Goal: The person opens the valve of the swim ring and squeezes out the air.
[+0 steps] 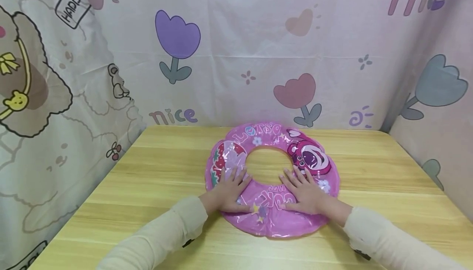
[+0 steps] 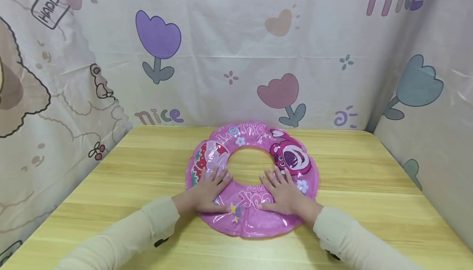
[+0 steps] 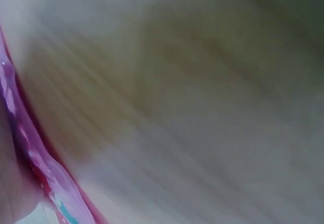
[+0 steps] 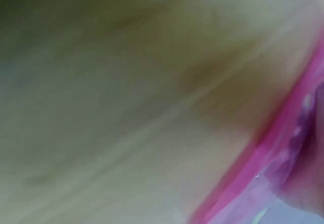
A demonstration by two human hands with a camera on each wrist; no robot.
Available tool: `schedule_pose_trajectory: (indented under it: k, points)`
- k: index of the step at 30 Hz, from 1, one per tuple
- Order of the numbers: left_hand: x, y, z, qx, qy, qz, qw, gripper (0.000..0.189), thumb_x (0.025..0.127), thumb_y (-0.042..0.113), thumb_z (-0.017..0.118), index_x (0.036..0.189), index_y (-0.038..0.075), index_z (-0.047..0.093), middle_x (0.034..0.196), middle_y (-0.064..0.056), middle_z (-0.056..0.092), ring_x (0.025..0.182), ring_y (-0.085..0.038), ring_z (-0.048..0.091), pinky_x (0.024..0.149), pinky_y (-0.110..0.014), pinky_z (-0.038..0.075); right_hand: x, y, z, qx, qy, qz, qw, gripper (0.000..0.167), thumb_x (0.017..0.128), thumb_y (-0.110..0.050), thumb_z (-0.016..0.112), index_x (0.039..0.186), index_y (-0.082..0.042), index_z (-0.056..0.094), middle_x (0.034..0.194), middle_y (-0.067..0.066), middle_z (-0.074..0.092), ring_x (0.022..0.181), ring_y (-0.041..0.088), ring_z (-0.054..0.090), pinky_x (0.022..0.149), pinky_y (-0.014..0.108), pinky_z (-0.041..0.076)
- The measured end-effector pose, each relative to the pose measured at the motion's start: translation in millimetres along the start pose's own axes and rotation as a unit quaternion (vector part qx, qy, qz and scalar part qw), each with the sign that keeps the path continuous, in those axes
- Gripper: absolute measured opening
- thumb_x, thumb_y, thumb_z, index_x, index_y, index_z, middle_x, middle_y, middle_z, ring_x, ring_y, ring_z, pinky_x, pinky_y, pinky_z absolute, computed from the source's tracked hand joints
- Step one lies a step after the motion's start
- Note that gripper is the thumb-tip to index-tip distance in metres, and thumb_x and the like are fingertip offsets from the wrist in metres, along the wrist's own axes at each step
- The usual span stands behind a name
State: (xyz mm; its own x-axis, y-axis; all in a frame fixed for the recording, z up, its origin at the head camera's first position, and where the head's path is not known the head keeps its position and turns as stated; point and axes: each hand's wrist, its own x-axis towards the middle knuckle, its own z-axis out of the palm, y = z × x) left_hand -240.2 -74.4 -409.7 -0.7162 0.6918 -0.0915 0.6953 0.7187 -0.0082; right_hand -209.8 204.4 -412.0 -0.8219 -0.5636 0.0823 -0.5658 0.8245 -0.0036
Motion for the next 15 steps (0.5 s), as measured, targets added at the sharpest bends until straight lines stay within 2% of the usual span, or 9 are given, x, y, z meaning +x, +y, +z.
schedule_pose_trajectory:
  k: [3, 5, 9, 11, 15]
  points:
    - [-2.4, 1.6, 1.4, 0.026, 0.012, 0.019, 0.9994, 0.095, 0.08, 0.072, 0.042, 0.149, 0.011, 0.017, 0.156, -0.017, 0.008, 0.142, -0.042, 0.005, 0.111, -0.064, 0.004, -0.9, -5, -1, -0.019, 0.032, -0.039, 0.9985, 0.083, 0.086, -0.061, 0.048, 0.143, -0.003, 0.032, 0.151, 0.019, 0.026, 0.139, 0.043, 0.02, 0.11, 0.062, 0.012]
    - [-4.8, 4.6, 2.6, 0.029, 0.016, 0.039, 0.9987, 0.096, 0.08, 0.073, 0.041, 0.15, 0.012, 0.014, 0.157, -0.015, 0.006, 0.143, -0.039, 0.003, 0.112, -0.062, 0.004, -3.0, -11, -2, -0.003, 0.041, -0.073, 0.9965, 0.081, 0.087, -0.059, 0.047, 0.143, -0.003, 0.032, 0.151, 0.019, 0.027, 0.139, 0.042, 0.021, 0.11, 0.06, 0.016]
    - [-9.2, 12.7, 6.8, 0.02, 0.005, 0.071, 0.9972, 0.098, 0.08, 0.074, 0.04, 0.151, 0.015, 0.006, 0.157, -0.012, 0.001, 0.144, -0.037, 0.001, 0.111, -0.063, 0.004, -8.9, -25, -1, 0.044, 0.011, -0.11, 0.9929, 0.079, 0.09, -0.059, 0.042, 0.145, -0.003, 0.029, 0.152, 0.016, 0.025, 0.14, 0.038, 0.022, 0.112, 0.052, 0.016]
    - [-10.8, 16.5, 7.8, 0.017, -0.006, 0.07, 0.9974, 0.099, 0.08, 0.074, 0.04, 0.151, 0.015, 0.004, 0.157, -0.011, -0.001, 0.144, -0.036, 0.0, 0.11, -0.065, 0.004, -10.5, -29, 1, 0.047, -0.002, -0.114, 0.9923, 0.079, 0.091, -0.06, 0.04, 0.145, -0.003, 0.029, 0.152, 0.016, 0.026, 0.139, 0.038, 0.023, 0.111, 0.051, 0.018]
    - [-11.9, 21.3, 7.9, 0.04, -0.018, 0.048, 0.9978, 0.099, 0.079, 0.077, 0.038, 0.151, 0.018, 0.006, 0.158, -0.01, 0.0, 0.144, -0.035, 0.001, 0.11, -0.065, 0.007, -10.1, -31, 3, 0.036, -0.009, -0.115, 0.9926, 0.079, 0.09, -0.061, 0.039, 0.144, -0.003, 0.032, 0.151, 0.016, 0.028, 0.139, 0.038, 0.024, 0.109, 0.055, 0.021]
